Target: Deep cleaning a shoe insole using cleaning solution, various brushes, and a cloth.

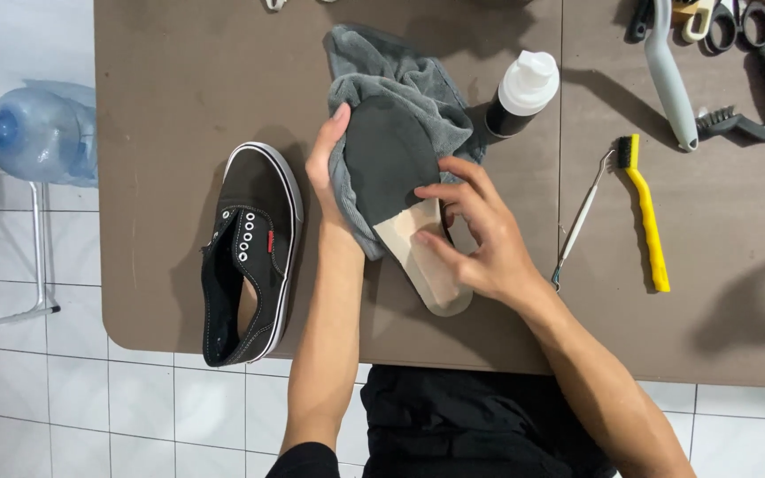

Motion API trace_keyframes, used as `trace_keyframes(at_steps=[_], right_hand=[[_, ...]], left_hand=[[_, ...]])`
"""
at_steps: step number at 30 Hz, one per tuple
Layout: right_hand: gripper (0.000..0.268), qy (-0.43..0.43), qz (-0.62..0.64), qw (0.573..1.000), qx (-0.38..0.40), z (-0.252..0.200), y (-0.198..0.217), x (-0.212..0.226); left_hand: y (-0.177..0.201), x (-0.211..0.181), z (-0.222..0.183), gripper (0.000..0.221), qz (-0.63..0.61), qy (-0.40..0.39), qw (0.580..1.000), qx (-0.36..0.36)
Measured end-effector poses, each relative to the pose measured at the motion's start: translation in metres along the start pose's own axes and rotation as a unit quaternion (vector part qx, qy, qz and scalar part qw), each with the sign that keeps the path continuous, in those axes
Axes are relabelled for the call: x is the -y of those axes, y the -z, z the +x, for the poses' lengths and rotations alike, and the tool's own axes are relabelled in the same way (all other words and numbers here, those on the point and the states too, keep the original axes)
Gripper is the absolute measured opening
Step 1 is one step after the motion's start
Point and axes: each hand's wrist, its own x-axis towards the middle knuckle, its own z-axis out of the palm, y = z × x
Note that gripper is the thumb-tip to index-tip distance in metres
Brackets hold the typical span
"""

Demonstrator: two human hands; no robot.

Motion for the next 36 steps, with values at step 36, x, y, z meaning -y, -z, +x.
trace_keyframes(at_steps=[36], right_hand=[[0.064, -0.178, 0.090, 0.973, 0.119, 0.005, 0.025, 0.017]], left_hand=[[-0.003, -0.018, 0.009, 0.027, -0.003, -0.009, 0.984, -0.176]])
